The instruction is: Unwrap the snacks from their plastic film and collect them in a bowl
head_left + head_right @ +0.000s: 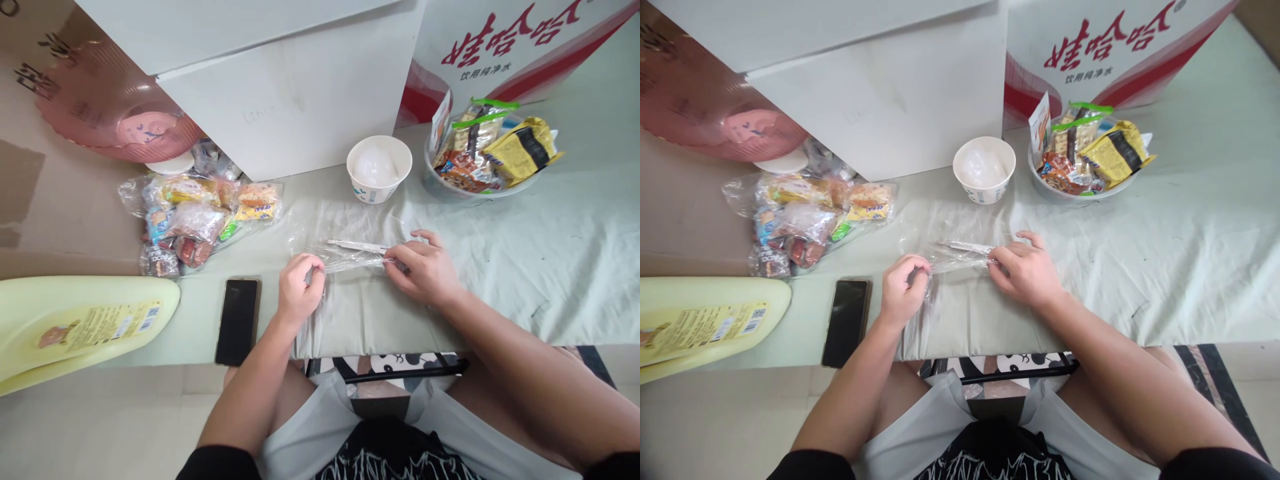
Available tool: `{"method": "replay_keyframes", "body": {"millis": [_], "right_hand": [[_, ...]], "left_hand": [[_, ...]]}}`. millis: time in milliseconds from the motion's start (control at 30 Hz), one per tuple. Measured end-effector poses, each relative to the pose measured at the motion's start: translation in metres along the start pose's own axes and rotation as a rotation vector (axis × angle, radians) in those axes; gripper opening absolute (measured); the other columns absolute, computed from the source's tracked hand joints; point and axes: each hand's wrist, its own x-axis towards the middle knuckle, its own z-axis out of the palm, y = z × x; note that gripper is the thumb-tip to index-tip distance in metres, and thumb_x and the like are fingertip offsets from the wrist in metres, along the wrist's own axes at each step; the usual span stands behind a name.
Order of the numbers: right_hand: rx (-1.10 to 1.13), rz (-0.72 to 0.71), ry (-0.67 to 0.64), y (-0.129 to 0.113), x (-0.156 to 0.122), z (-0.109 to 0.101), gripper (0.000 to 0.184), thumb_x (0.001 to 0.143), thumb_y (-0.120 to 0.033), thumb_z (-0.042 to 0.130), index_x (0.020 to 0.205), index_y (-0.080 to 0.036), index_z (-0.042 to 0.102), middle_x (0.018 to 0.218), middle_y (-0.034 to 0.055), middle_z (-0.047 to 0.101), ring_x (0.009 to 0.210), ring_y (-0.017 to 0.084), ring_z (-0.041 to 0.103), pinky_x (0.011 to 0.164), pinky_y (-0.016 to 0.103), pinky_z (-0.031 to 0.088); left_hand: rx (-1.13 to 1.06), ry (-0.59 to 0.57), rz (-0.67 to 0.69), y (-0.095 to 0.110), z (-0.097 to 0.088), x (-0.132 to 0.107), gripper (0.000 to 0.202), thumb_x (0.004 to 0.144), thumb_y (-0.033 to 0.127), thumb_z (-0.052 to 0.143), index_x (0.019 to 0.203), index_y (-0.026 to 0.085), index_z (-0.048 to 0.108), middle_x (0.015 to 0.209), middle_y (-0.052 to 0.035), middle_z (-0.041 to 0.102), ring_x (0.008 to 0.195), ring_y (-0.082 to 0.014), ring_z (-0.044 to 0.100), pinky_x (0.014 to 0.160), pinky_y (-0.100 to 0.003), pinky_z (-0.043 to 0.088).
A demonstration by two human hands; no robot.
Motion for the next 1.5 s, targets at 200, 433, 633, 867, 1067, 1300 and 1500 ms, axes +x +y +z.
{"method": "replay_keyframes", "body": {"millis": [200,433,633,867,1067,1300,1500], "right_hand": [[0.041,0.015,-0.032,0.001,-0.001,0.000,0.015,0.092,-0.021,0.056,0.080,-0.022,0.065,0.061,-0.0031,0.065,0.056,0.014,0.058,0.100,0.039,0.043],[0.016,0.020,-0.049,0.000,-0.001,0.001,0.017,0.094,-0.022,0.053,0.080,-0.023,0.063,0.060,-0.0036,0.064,0.056,0.015,0.058,0.097,0.037,0.044],[0.045,0.032,-0.022,0.001,0.000,0.002,0.015,0.092,-0.020,0.055,0.080,-0.023,0.063,0.060,-0.0039,0.065,0.055,0.015,0.060,0.097,0.038,0.044],[0.093,0.097,0.047,0.002,0.000,0.004,0.014,0.091,-0.020,0.055,0.080,-0.024,0.062,0.062,-0.0042,0.070,0.056,0.015,0.063,0.098,0.039,0.046],[0.209,0.207,0.060,0.008,0.005,-0.006,0.010,0.088,-0.022,0.058,0.079,-0.026,0.060,0.068,-0.0013,0.071,0.065,0.018,0.067,0.085,0.037,0.053],[0.482,0.494,0.078,0.020,0.006,-0.015,0.014,0.087,-0.032,0.066,0.085,-0.026,0.053,0.079,0.0008,0.072,0.077,0.022,0.071,0.075,0.037,0.054],[0.818,0.645,0.226,0.022,0.008,-0.009,0.023,0.094,-0.039,0.063,0.090,-0.030,0.042,0.060,-0.0086,0.054,0.044,0.014,0.056,0.053,0.033,0.049]], "left_hand": [[-0.007,-0.024,-0.015,0.003,0.000,0.000,0.015,0.078,0.014,0.051,0.068,0.023,0.059,0.071,-0.0015,0.065,0.073,-0.0197,0.061,0.072,-0.033,0.046],[0.020,-0.119,0.001,0.001,0.006,-0.003,0.016,0.080,0.013,0.051,0.070,0.023,0.059,0.072,-0.0020,0.065,0.072,-0.0200,0.061,0.071,-0.033,0.046],[0.049,-0.209,0.073,-0.004,0.007,-0.003,0.013,0.084,0.019,0.053,0.076,0.022,0.063,0.078,-0.0047,0.068,0.078,-0.0225,0.064,0.078,-0.038,0.048],[0.176,-0.277,0.225,-0.008,0.006,-0.001,0.021,0.077,0.021,0.067,0.098,0.022,0.070,0.109,-0.0097,0.075,0.112,-0.0309,0.066,0.102,-0.049,0.048],[0.022,0.105,0.099,-0.017,-0.003,0.003,0.017,0.077,0.010,0.054,0.078,0.020,0.067,0.088,-0.0038,0.076,0.088,-0.0203,0.072,0.083,-0.034,0.056],[-0.315,0.326,-0.234,-0.025,-0.009,0.010,0.013,0.084,0.031,0.066,0.079,0.018,0.068,0.068,-0.0002,0.070,0.067,-0.0140,0.069,0.066,-0.024,0.055],[-0.558,0.380,-0.421,-0.023,-0.006,0.016,0.041,0.072,0.051,0.084,0.082,0.018,0.061,0.055,0.0082,0.051,0.040,-0.0053,0.046,0.033,-0.015,0.031]]}}
